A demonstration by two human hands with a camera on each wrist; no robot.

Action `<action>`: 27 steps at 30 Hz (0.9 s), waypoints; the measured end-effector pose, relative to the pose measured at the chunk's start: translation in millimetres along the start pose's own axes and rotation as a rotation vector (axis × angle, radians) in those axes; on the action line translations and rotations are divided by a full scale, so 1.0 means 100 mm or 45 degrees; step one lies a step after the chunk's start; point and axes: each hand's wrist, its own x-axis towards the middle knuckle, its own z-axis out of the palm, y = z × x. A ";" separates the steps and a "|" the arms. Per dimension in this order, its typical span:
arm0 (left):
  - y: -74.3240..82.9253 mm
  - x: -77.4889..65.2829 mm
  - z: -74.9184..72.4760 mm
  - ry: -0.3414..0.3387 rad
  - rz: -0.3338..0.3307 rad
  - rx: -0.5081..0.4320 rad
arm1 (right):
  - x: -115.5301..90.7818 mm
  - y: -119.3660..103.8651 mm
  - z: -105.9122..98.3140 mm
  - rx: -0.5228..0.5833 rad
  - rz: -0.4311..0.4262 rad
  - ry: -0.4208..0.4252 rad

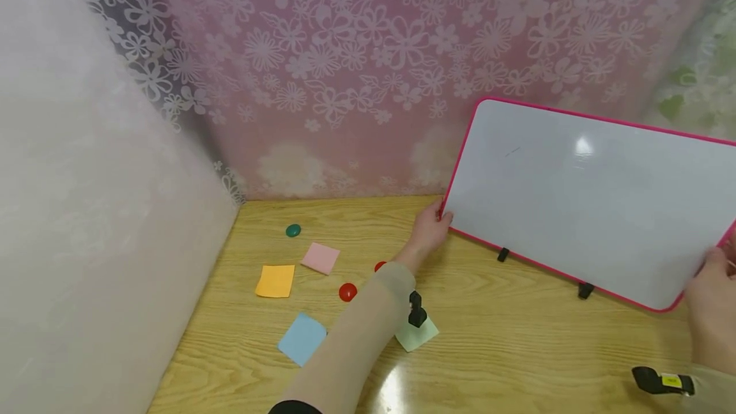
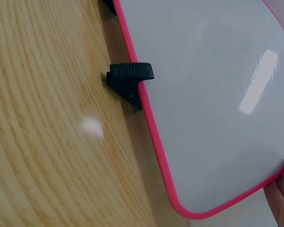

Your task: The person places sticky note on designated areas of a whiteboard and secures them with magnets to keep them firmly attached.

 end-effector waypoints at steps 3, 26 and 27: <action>0.02 0.02 0.03 -0.007 -0.007 0.005 | 0.07 0.09 -0.03 0.033 -0.015 0.031; -0.10 0.23 0.03 0.283 -0.145 0.054 | 0.32 0.25 0.00 0.595 0.132 0.019; -0.10 0.23 0.03 0.282 -0.149 0.052 | 0.32 0.24 0.00 0.587 0.138 0.026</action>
